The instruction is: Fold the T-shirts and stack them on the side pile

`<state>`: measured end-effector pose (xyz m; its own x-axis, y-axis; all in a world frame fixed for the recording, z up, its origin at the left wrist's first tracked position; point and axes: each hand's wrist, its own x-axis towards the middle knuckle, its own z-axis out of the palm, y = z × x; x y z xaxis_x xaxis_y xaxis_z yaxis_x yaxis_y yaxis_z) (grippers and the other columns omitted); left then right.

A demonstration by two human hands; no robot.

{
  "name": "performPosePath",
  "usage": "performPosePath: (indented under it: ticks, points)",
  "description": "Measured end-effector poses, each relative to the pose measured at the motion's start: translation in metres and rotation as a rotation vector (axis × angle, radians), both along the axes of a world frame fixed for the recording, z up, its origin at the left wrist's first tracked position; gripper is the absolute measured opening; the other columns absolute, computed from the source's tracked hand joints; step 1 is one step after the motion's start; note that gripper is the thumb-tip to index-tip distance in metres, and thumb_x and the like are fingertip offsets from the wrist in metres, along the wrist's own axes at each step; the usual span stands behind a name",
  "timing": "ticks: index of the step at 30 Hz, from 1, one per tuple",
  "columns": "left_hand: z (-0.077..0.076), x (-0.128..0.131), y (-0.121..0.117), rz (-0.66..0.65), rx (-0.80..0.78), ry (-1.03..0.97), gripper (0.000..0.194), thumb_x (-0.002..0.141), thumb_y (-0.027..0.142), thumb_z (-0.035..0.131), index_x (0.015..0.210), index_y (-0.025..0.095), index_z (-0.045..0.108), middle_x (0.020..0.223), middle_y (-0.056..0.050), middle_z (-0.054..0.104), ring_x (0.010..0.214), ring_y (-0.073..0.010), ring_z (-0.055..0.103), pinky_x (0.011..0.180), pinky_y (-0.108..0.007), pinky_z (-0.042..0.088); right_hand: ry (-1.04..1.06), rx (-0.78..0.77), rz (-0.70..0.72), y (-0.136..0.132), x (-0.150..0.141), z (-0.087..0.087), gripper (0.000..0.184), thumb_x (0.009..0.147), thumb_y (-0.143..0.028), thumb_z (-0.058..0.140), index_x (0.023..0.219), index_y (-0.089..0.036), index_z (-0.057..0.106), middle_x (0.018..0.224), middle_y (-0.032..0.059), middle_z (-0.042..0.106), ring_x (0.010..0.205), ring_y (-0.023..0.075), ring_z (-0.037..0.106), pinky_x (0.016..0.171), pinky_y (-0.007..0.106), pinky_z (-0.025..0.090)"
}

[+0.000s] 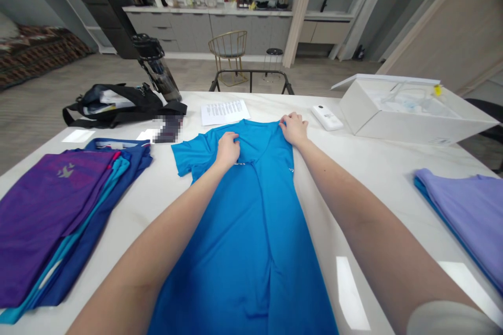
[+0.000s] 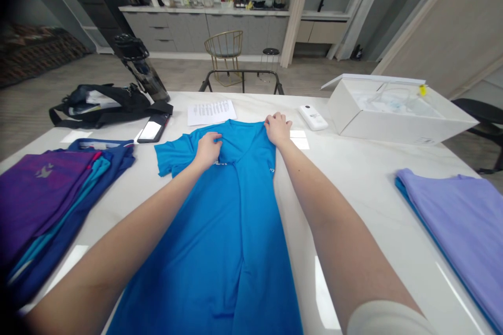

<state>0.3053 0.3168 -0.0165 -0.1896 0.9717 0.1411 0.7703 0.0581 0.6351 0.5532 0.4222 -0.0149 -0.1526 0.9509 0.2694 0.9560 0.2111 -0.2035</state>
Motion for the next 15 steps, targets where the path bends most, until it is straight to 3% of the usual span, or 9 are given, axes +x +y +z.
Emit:
performPosePath:
  ticks: [3,6,9,11,15]
  points:
    - [0.004,0.004,-0.017,-0.004,-0.015,0.144,0.057,0.091,0.013,0.055,0.147,0.005,0.053,0.154,-0.021,0.043,0.137,-0.033,0.048,0.111,-0.043,0.043,0.063,0.023,-0.043,-0.01,0.0,-0.003,0.036,0.1,-0.034,0.05,0.133,-0.022,0.06,0.136,0.0182,0.05,0.123,0.0362,0.043,0.099,0.057,0.037]
    - [0.012,0.017,-0.046,-0.099,0.155,0.366,0.057,0.093,0.018,0.054,0.15,0.013,0.049,0.157,-0.018,0.039,0.135,-0.0369,0.045,0.103,-0.051,0.044,0.121,0.071,-0.001,-0.032,0.001,-0.004,0.038,0.101,-0.038,0.051,0.131,-0.019,0.061,0.133,0.0197,0.053,0.123,0.036,0.046,0.1,0.055,0.038]
    - [0.016,0.035,-0.082,-0.4,0.219,0.462,0.032,0.1,0.023,0.049,0.128,0.02,0.065,0.138,-0.011,0.057,0.121,-0.0291,0.053,0.098,-0.047,0.042,0.157,0.037,0.133,-0.072,0.005,-0.002,0.03,0.098,-0.039,0.058,0.12,-0.019,0.066,0.123,0.0153,0.058,0.116,0.032,0.053,0.097,0.047,0.042]
    - [0.017,0.044,-0.108,-0.593,0.204,0.482,0.026,0.103,0.027,0.047,0.118,0.021,0.067,0.126,-0.008,0.062,0.114,-0.0253,0.055,0.095,-0.044,0.041,0.176,0.011,0.212,-0.106,0.011,0.0,0.024,0.097,-0.037,0.062,0.111,-0.02,0.069,0.114,0.0118,0.06,0.108,0.0281,0.057,0.093,0.041,0.044]
    - [0.019,0.051,-0.161,-0.863,0.192,0.512,0.029,0.103,0.021,0.046,0.124,0.023,0.066,0.126,-0.008,0.061,0.113,-0.0224,0.054,0.093,-0.04,0.038,0.24,-0.029,0.326,-0.185,0.027,0.005,0.015,0.096,-0.032,0.064,0.1,-0.019,0.07,0.097,0.0064,0.061,0.089,0.0206,0.061,0.083,0.033,0.045]
